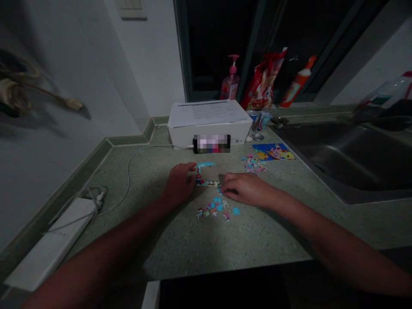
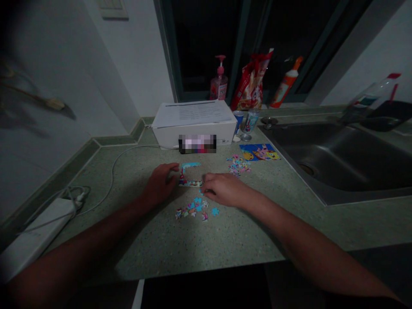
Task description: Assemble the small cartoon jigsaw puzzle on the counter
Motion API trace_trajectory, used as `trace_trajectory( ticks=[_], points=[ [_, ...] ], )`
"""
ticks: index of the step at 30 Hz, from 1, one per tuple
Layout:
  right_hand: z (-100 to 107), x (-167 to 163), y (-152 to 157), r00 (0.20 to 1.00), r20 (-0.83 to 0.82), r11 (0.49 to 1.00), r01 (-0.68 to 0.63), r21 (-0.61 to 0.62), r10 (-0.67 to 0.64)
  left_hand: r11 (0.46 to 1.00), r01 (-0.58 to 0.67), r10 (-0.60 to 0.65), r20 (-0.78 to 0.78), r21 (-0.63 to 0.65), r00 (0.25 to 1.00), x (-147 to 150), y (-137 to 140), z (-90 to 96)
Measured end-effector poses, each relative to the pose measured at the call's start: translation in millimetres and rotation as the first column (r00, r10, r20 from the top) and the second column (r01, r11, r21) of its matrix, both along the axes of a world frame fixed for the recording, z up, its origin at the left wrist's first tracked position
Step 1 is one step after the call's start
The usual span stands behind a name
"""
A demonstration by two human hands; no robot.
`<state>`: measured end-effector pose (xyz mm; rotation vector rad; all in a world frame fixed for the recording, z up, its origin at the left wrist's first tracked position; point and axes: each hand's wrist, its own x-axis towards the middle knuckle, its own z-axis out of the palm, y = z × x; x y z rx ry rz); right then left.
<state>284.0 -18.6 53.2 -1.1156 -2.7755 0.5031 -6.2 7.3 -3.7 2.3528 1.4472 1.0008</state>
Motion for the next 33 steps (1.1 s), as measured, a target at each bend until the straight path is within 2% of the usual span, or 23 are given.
trace_trajectory(
  ticks=[7,17,33],
  points=[
    [-7.1,-0.6,2.8,1.000,0.012,1.000,0.015,0.027,-0.015,1.000,0.004,-0.004,-0.010,0.013,1.000,0.2,0.6,-0.6],
    [-5.3,-1.4,2.6,0.998,0.024,0.998,0.058,0.019,-0.058,1.000,0.005,-0.005,-0.007,0.000,1.000,0.4,0.2,0.0],
    [-4.6,0.0,1.4,0.998,0.038,0.998,0.048,0.033,-0.049,1.000,-0.005,0.005,-0.007,-0.001,1.000,0.6,0.1,-0.3]
  ],
)
